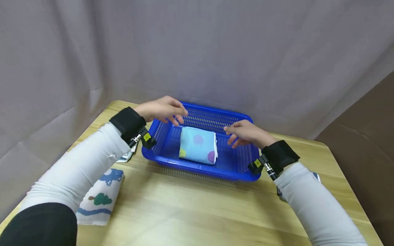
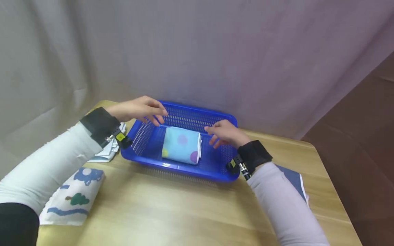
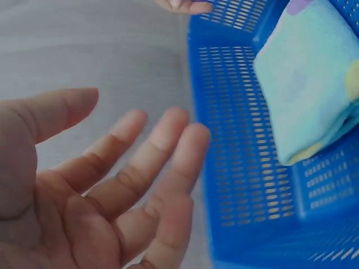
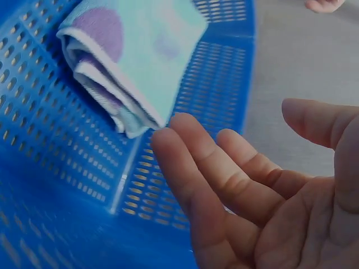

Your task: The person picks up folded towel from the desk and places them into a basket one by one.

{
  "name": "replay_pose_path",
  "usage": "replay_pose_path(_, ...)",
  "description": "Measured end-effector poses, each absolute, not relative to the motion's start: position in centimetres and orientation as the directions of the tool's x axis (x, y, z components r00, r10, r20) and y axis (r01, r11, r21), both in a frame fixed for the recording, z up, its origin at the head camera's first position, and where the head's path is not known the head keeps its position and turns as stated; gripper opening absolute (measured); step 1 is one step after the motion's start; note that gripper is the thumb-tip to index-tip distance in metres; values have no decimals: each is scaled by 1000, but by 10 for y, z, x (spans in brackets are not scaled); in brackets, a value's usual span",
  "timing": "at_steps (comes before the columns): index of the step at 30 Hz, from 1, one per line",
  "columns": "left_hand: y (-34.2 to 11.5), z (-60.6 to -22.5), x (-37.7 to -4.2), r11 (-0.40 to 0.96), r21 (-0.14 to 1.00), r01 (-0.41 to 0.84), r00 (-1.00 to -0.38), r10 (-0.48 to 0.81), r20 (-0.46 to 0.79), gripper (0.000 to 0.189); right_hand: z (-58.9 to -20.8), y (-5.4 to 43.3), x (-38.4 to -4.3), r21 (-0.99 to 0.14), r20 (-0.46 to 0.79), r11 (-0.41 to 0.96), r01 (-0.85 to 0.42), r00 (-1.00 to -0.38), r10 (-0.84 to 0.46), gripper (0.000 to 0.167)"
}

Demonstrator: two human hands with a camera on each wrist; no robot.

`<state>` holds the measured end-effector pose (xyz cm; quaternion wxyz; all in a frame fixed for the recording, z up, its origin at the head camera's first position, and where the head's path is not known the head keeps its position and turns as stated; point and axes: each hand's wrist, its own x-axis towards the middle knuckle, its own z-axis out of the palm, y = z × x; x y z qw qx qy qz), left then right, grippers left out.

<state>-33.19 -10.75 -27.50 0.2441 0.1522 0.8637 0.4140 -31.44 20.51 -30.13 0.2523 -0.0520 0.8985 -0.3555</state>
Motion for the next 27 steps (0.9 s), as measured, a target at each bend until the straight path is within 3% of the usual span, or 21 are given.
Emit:
replay_pose_path(7, -130, -247, -307, 573, 783, 241, -884, 463, -66, 31, -267, 227, -297, -646, -295, 763, 18, -928, -228, 49)
replay_pose_path(14, -147, -266, -274, 514, 721, 465, -829, 539, 150, 20, -261, 276, -267, -630, -233, 775, 39, -962, -141, 58)
replay_pose_path(21, -163, -296, -248, 569, 605, 557, -805, 549, 224, 17, -270, 332, -234, -634, -252, 765, 112, -965, -67, 59)
replay_pose_path(27, -172, -320, -231, 593, 563, 576, -802, 544, 248, 15, -289, 371, -208, -691, -259, 705, 159, -965, -35, 35)
